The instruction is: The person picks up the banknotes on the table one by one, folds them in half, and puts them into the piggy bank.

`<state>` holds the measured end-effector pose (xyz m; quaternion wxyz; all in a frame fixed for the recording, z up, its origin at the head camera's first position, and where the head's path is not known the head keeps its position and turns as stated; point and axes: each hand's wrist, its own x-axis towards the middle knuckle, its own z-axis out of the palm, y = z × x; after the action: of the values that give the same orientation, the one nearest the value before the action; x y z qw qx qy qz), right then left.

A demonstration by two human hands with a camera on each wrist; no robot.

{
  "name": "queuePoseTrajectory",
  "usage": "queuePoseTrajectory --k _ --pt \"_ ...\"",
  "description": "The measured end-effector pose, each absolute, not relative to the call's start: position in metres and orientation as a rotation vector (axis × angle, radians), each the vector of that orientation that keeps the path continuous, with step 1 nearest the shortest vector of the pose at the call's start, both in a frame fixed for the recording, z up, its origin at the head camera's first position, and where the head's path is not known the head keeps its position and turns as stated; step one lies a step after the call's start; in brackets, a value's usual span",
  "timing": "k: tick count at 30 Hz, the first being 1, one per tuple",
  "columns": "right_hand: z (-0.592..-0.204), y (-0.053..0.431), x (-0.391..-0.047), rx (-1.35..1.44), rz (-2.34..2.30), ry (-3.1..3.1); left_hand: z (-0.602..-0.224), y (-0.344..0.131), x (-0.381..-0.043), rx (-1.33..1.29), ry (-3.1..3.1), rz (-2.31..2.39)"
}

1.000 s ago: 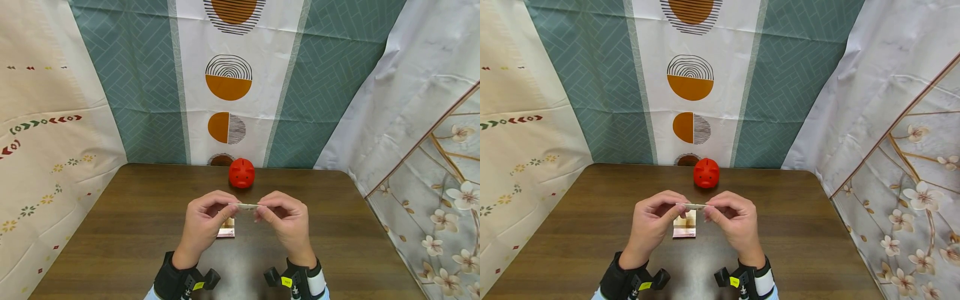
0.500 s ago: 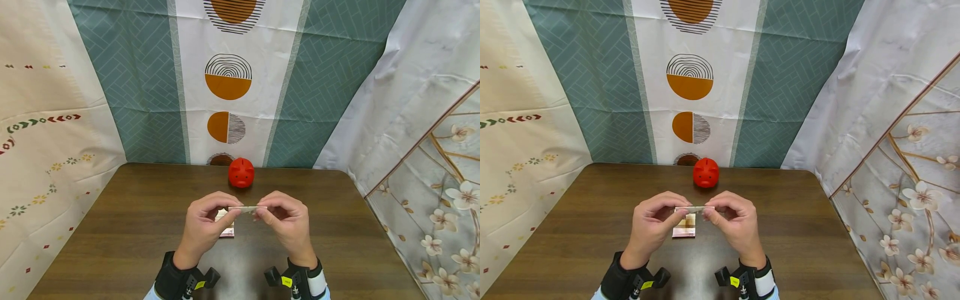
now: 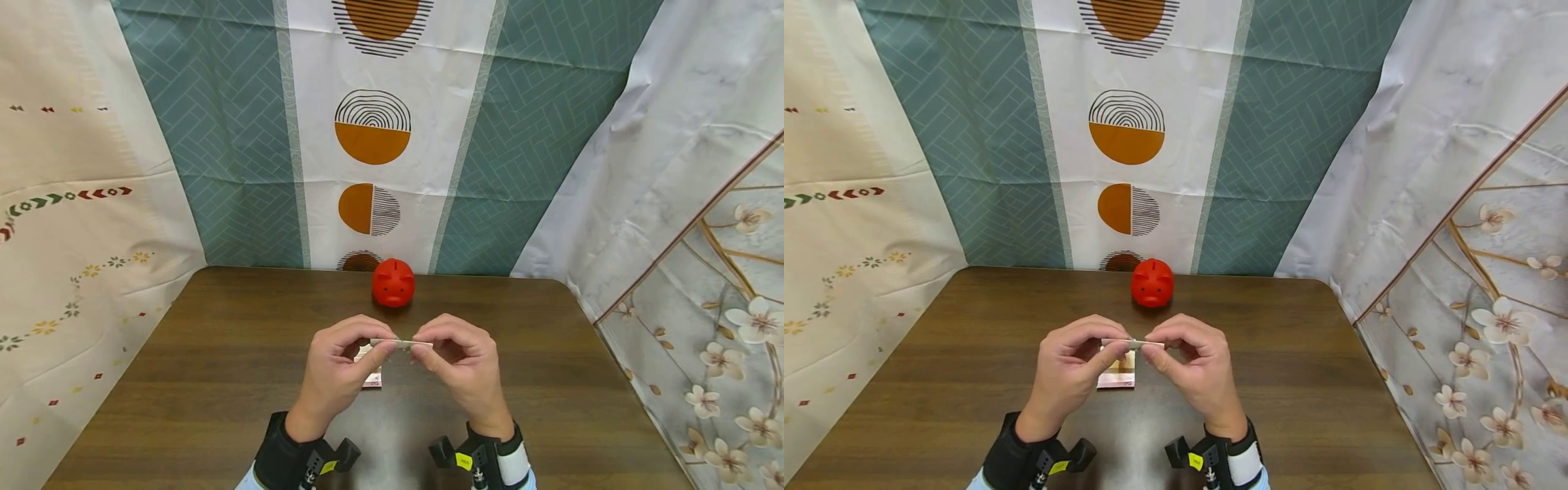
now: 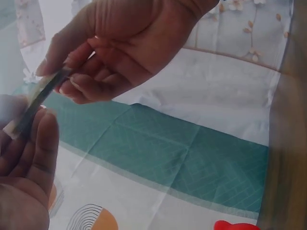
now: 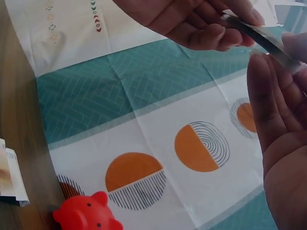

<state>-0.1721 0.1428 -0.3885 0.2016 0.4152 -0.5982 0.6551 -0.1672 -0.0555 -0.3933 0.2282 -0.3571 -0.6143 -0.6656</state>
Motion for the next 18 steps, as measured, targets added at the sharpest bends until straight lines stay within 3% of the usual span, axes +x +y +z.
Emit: queuePoseTrajectory --k 18 --pt "-0.3916 0.1379 -0.1745 1.18 1.794 -1.654 -0.3936 -0.0532 -0.1669 -1.035 -1.688 -1.827"
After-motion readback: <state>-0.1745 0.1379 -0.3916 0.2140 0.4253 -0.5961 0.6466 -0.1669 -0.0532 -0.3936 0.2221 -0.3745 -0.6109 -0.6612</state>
